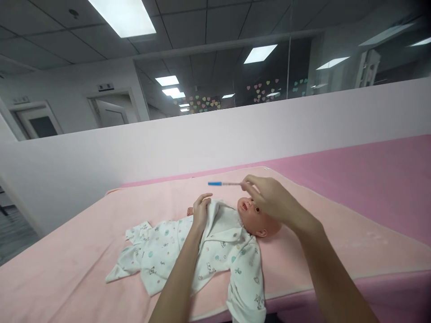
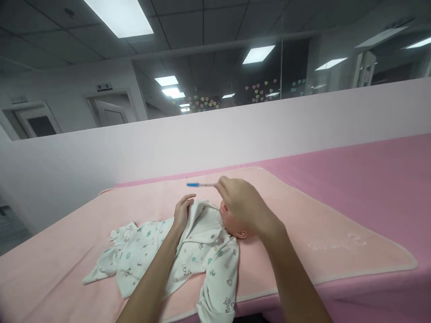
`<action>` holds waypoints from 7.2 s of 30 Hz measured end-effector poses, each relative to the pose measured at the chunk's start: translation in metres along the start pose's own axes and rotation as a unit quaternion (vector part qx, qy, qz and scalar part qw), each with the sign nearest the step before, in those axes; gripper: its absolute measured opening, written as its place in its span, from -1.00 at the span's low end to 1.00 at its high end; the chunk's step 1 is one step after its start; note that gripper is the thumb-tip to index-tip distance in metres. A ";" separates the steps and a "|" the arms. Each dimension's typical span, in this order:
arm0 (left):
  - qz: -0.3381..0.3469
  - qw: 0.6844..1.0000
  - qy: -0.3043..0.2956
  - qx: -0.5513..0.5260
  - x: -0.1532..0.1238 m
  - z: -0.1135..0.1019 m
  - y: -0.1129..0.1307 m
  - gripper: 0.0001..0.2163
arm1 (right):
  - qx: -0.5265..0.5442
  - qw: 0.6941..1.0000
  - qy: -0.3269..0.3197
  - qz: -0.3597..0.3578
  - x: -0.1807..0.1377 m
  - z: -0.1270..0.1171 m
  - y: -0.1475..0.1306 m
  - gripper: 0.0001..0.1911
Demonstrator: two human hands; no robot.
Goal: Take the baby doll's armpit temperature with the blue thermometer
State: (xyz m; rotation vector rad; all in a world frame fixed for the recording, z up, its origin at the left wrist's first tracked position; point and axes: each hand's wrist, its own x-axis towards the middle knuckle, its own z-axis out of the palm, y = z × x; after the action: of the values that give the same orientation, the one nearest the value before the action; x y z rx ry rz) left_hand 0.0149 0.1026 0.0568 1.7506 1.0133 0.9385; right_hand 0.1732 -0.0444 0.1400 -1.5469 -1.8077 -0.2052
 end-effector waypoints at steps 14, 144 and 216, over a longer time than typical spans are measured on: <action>0.114 0.963 -0.228 0.084 -0.028 0.014 0.010 -0.67 | 0.108 0.992 0.054 0.034 -0.101 0.020 0.031 -0.69; 0.158 0.944 -0.262 0.126 -0.022 -0.006 0.014 -0.80 | 0.185 0.942 0.261 0.103 -0.056 0.148 -0.002 -0.87; 0.041 0.981 -0.171 -0.080 -0.053 -0.052 -0.005 -0.70 | 0.051 0.987 0.143 -0.051 -0.044 0.152 -0.023 -0.86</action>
State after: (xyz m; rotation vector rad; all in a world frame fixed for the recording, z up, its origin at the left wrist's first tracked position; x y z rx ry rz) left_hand -0.0530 0.0717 0.0595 1.7517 0.6320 0.7155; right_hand 0.0890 -0.0009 0.0119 -1.2821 -1.6440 -0.3588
